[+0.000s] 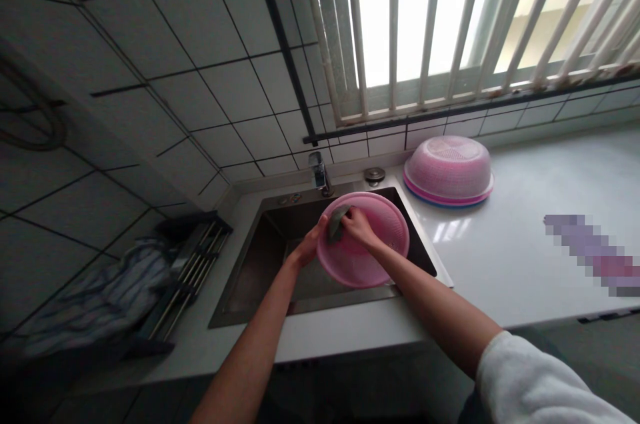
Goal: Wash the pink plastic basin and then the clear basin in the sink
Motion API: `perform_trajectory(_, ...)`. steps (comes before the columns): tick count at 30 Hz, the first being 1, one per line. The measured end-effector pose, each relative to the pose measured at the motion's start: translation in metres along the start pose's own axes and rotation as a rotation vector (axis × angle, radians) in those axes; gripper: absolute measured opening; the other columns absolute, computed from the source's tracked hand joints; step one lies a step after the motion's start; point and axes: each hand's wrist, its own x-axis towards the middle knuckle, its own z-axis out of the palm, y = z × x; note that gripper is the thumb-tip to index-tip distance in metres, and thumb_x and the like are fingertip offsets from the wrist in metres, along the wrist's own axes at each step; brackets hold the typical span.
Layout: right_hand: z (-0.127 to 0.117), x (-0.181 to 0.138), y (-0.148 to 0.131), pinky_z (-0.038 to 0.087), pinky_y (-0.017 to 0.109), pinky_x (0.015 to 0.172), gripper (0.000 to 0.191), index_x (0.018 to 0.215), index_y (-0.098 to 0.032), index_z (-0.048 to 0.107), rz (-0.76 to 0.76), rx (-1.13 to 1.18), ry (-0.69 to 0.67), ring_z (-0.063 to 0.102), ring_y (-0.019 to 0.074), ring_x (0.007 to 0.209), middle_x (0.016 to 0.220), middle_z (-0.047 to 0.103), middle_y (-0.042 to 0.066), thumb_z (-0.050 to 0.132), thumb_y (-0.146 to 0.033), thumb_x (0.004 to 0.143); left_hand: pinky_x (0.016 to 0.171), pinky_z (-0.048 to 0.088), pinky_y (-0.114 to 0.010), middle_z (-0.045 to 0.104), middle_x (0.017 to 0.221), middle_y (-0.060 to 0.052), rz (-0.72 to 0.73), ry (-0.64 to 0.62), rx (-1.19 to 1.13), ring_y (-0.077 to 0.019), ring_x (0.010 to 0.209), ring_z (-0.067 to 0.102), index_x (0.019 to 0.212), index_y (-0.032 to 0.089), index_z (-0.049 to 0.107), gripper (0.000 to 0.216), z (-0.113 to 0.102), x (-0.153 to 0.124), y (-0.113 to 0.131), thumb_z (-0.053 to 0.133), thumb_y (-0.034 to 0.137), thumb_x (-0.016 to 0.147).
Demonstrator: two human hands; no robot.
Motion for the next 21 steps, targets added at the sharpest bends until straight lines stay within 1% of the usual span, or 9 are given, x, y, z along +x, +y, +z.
perform_trajectory(2, -0.002, 0.002, -0.001, 0.049, 0.026, 0.065, 0.016, 0.089, -0.016, 0.064, -0.008, -0.044, 0.017, 0.063, 0.0201, 0.077, 0.089, 0.072, 0.008, 0.056, -0.030, 0.088, 0.124, 0.042, -0.052, 0.073, 0.144, -0.014, 0.040, -0.010, 0.007, -0.0394, 0.141, 0.060, 0.144, 0.018, 0.072, 0.087, 0.001, 0.001, -0.001, 0.073, 0.081, 0.085)
perform_trajectory(3, 0.000, 0.000, 0.000, 0.049, 0.026, 0.066, 0.013, 0.089, -0.016, 0.065, -0.022, -0.067, -0.035, 0.064, 0.0202, 0.078, 0.091, 0.073, 0.008, 0.058, -0.027, 0.087, 0.125, 0.040, -0.051, 0.072, 0.145, -0.013, 0.060, -0.006, 0.017, -0.0388, 0.145, 0.058, 0.144, 0.019, 0.072, 0.085, 0.000, 0.002, -0.001, 0.073, 0.080, 0.085)
perform_trajectory(6, 0.012, -0.009, 0.002, 0.048, 0.025, 0.067, 0.007, 0.087, -0.016, 0.067, -0.037, -0.133, -0.314, 0.065, 0.0185, 0.076, 0.089, 0.074, 0.007, 0.063, -0.018, 0.082, 0.127, 0.037, -0.049, 0.073, 0.144, -0.014, 0.075, 0.037, 0.057, -0.0383, 0.147, 0.056, 0.139, 0.020, 0.075, 0.082, -0.003, 0.002, -0.002, 0.072, 0.082, 0.085)
perform_trajectory(8, 0.018, -0.014, 0.004, 0.046, 0.024, 0.063, 0.005, 0.084, -0.016, 0.067, -0.006, -0.179, -0.427, 0.062, 0.0166, 0.069, 0.083, 0.073, 0.006, 0.064, -0.014, 0.081, 0.127, 0.037, -0.050, 0.074, 0.141, -0.015, 0.070, 0.056, 0.083, -0.0387, 0.144, 0.058, 0.135, 0.018, 0.077, 0.083, -0.004, 0.000, -0.001, 0.072, 0.083, 0.084)
perform_trajectory(10, 0.016, -0.013, 0.005, 0.045, 0.024, 0.062, 0.006, 0.084, -0.016, 0.067, 0.008, -0.208, -0.373, 0.062, 0.0162, 0.067, 0.081, 0.073, 0.006, 0.062, -0.013, 0.083, 0.127, 0.037, -0.051, 0.074, 0.141, -0.014, 0.078, 0.042, 0.097, -0.0388, 0.144, 0.058, 0.136, 0.017, 0.076, 0.083, -0.002, -0.001, 0.001, 0.072, 0.082, 0.085)
perform_trajectory(14, 0.003, -0.002, 0.005, 0.044, 0.025, 0.062, 0.014, 0.086, -0.015, 0.068, 0.035, -0.242, -0.072, 0.065, 0.0187, 0.072, 0.086, 0.075, 0.009, 0.055, -0.017, 0.093, 0.129, 0.033, -0.049, 0.072, 0.146, -0.011, 0.096, -0.026, 0.083, -0.0384, 0.151, 0.051, 0.144, 0.021, 0.071, 0.081, 0.003, -0.005, 0.006, 0.071, 0.079, 0.088)
perform_trajectory(16, 0.000, 0.000, 0.004, 0.043, 0.025, 0.062, 0.012, 0.085, -0.015, 0.067, 0.023, -0.279, -0.031, 0.065, 0.0192, 0.073, 0.088, 0.076, 0.010, 0.056, -0.016, 0.092, 0.130, 0.032, -0.049, 0.072, 0.146, -0.011, 0.101, -0.025, 0.083, -0.0383, 0.153, 0.048, 0.146, 0.021, 0.070, 0.081, 0.005, -0.005, 0.008, 0.071, 0.079, 0.088)
perform_trajectory(18, 0.003, -0.003, 0.005, 0.041, 0.026, 0.062, 0.008, 0.083, -0.016, 0.067, -0.026, -0.318, -0.136, 0.064, 0.0186, 0.071, 0.087, 0.076, 0.010, 0.061, -0.013, 0.087, 0.130, 0.032, -0.049, 0.073, 0.144, -0.011, 0.094, -0.007, 0.090, -0.0387, 0.151, 0.050, 0.144, 0.020, 0.072, 0.082, 0.004, -0.005, 0.007, 0.072, 0.079, 0.087)
perform_trajectory(21, 0.010, -0.011, 0.005, 0.038, 0.026, 0.060, 0.008, 0.078, -0.016, 0.067, -0.057, -0.364, -0.393, 0.057, 0.0159, 0.063, 0.076, 0.072, 0.006, 0.068, -0.011, 0.083, 0.129, 0.034, -0.049, 0.075, 0.140, -0.013, 0.071, 0.024, 0.089, -0.0387, 0.147, 0.055, 0.137, 0.017, 0.075, 0.082, 0.001, -0.004, 0.005, 0.072, 0.081, 0.086)
